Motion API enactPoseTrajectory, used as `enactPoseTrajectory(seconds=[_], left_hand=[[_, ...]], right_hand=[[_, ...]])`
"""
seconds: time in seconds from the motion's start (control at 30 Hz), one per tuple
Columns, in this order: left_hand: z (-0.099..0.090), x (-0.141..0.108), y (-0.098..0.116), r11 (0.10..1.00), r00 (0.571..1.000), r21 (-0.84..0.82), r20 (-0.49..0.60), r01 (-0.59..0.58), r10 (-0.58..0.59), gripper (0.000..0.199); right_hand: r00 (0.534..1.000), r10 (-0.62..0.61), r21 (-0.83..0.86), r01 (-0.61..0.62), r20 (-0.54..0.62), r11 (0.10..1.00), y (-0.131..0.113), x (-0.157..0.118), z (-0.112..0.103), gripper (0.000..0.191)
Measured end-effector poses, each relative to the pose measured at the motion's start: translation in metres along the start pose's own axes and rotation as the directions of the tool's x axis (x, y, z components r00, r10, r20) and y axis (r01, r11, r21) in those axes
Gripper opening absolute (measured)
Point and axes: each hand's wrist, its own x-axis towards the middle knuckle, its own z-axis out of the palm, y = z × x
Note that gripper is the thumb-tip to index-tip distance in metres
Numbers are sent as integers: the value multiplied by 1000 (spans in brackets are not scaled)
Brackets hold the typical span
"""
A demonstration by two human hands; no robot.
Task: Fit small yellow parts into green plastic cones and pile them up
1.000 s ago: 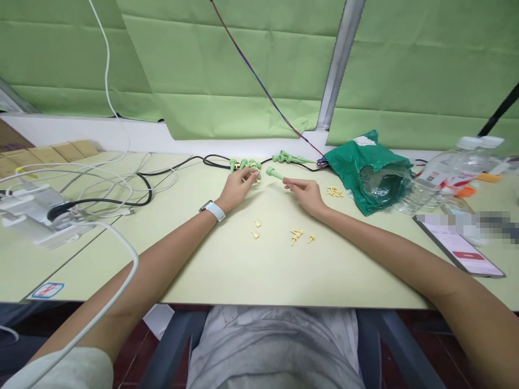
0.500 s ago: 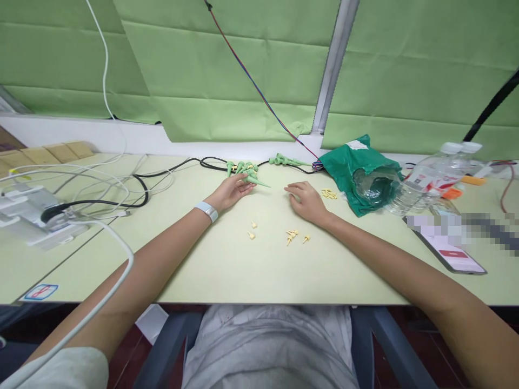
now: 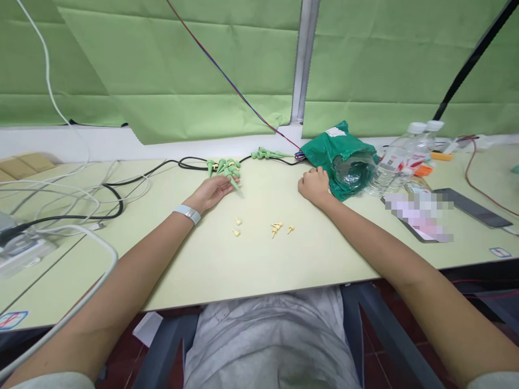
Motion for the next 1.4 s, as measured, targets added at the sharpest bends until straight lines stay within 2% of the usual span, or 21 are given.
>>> enactPoseTrajectory(seconds=[0.1,0.23,0.43,0.53,0.8,0.9,1.03,1.13,1.2,1.3,1.4], left_hand=[[-1,0,0,1000,1000,-10,17,-9,9,14],[-1,1,1,1000,1000,3,12,-6,6,16],[-1,1,2,1000,999,2,44,-17,17,20],[0,0,2,1000,999,-7,49,-16,16,18],[3,-1,3,1000,999,27,34,-14,13,21],[3,-3,3,999,999,38,43,-13,11,22],[0,-3,1,999,998,27,52,-31,29,15],[-3,-1,0,999,996,19,83,-38,37,13],[-2,0,0,999,995,4,88,-43,43,14],[5,-4,2,998,995,-25,83,-58,59,17],[15,-11,3,999,984,-26,171,-40,43,25]], right_hand=[[997,42,0,-42,65,999,-2,1,-2,36],[993,69,10,-71,97,997,-4,1,-4,35],[987,162,30,-163,19,986,-5,1,-2,42],[985,171,36,-172,36,984,-5,0,-4,41],[995,87,100,-92,47,991,1,2,-4,30],[1000,24,131,-24,0,991,3,2,-3,28],[985,-127,224,150,-115,963,2,0,-3,27],[954,-228,345,285,-197,894,-4,-1,-2,24],[942,-242,490,328,-232,808,-12,-2,-2,21],[969,-148,757,246,-197,606,-31,-6,-2,11],[995,-70,945,85,-67,317,-57,-16,-5,14]])
